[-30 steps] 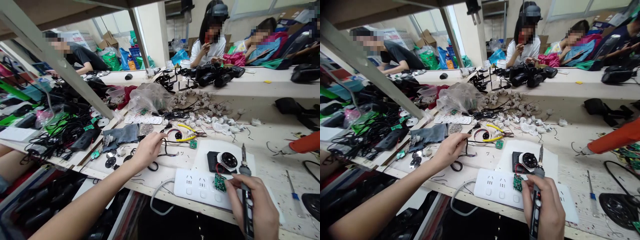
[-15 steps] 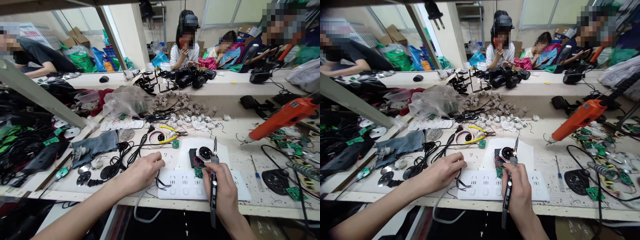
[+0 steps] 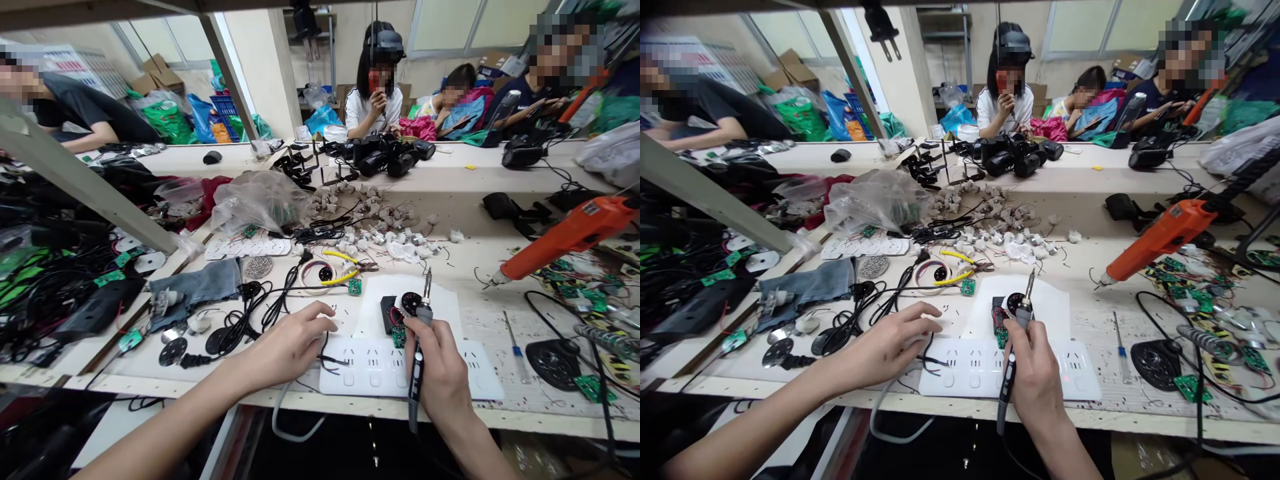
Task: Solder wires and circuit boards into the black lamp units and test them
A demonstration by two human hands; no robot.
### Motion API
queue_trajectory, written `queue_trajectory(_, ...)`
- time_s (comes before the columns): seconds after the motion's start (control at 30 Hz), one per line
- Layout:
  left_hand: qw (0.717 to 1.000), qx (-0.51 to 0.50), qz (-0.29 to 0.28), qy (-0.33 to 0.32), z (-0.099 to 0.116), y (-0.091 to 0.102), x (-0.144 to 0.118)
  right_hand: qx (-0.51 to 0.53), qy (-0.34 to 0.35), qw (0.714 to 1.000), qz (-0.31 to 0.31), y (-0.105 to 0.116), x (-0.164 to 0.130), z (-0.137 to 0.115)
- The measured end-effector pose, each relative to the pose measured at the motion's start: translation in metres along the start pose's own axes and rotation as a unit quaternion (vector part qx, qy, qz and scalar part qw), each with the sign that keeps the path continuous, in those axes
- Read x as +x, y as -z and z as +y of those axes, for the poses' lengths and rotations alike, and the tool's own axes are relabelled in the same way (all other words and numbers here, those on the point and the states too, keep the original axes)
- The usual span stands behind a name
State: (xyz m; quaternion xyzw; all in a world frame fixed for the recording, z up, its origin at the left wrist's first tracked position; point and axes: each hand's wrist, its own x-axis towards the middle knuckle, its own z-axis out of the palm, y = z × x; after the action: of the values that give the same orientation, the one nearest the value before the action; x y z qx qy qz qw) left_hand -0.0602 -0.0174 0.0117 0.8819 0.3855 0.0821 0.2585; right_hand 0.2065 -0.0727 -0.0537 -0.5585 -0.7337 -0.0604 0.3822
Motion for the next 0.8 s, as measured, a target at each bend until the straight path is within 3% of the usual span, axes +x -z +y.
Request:
queue_trajectory(0.2, 0.999, 0.011, -0.051, 0.017, 0.021, -0.002, 0.000, -0.006, -0.007, 1.000, -0.008, 0.002, 0.000, 0.000)
queue_trajectory(0.33, 0.998, 0.017, -0.052, 0.042, 0.022, -0.006, -0.002, -0.025, -0.011, 1.000, 0.008, 0.001, 0.000, -0.001)
queue_trajectory(0.53, 0.997, 0.013, 0.063, 0.050, 0.024, -0.009, 0.005, -0.028, -0.004, 1.000, 0.013, 0.003, -0.004, 0.000)
queue_trajectory(0.67, 0.985, -0.019, 0.162, 0.056, 0.045, -0.017, 0.015, -0.023, 0.012, 0.999, 0.031, 0.007, -0.007, 0.000)
queue_trajectory(0.8, 0.971, -0.101, 0.206, 0.062, 0.063, -0.037, 0.026, -0.013, 0.051, 0.995, 0.085, 0.015, -0.001, -0.007)
